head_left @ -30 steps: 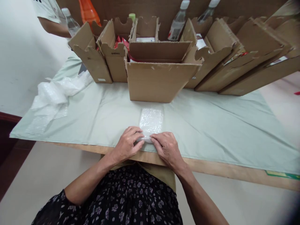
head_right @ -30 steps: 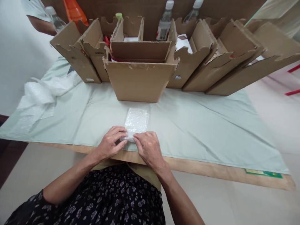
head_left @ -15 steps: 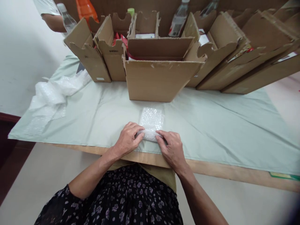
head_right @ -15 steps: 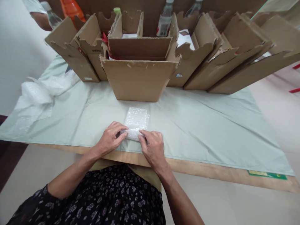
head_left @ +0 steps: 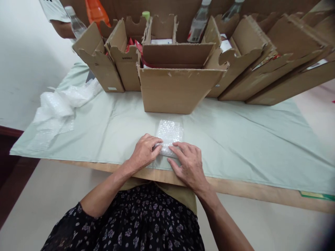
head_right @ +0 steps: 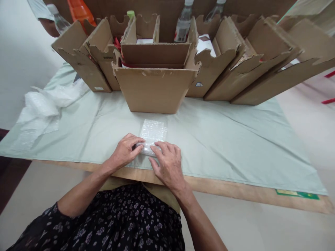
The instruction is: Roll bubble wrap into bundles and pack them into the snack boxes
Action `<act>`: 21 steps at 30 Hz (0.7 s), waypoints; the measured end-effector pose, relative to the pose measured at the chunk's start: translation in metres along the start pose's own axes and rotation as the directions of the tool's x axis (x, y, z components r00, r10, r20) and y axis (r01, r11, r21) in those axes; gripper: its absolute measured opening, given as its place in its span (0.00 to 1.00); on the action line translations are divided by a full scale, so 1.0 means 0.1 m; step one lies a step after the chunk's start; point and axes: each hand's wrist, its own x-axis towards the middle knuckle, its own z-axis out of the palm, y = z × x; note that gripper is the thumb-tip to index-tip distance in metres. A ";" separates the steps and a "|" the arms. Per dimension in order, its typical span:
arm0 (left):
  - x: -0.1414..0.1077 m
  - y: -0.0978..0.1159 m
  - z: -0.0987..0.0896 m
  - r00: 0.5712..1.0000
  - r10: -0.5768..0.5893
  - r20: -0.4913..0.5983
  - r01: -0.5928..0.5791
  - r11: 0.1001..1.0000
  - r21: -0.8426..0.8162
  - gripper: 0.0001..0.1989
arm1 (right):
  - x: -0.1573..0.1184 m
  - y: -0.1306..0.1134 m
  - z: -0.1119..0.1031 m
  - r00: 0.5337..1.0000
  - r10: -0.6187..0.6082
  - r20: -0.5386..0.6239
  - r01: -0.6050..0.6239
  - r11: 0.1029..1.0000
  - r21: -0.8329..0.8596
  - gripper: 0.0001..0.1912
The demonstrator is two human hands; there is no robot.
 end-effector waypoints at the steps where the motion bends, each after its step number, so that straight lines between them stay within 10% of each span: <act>1: 0.00 0.00 0.00 1.000 0.004 0.000 -0.004 1.000 0.002 0.09 | 0.00 0.01 0.02 1.000 -0.010 0.013 0.010 1.000 -0.005 0.12; 9: -0.18 0.02 -0.05 0.996 0.091 -0.015 -0.092 0.994 -0.062 0.23 | 0.00 0.10 0.03 0.998 0.068 0.004 -0.068 0.990 0.123 0.10; 21: -0.08 0.01 -0.08 0.990 0.115 0.075 -0.110 0.992 -0.066 0.11 | -0.04 0.06 0.01 0.992 0.103 -0.067 -0.090 0.982 0.165 0.12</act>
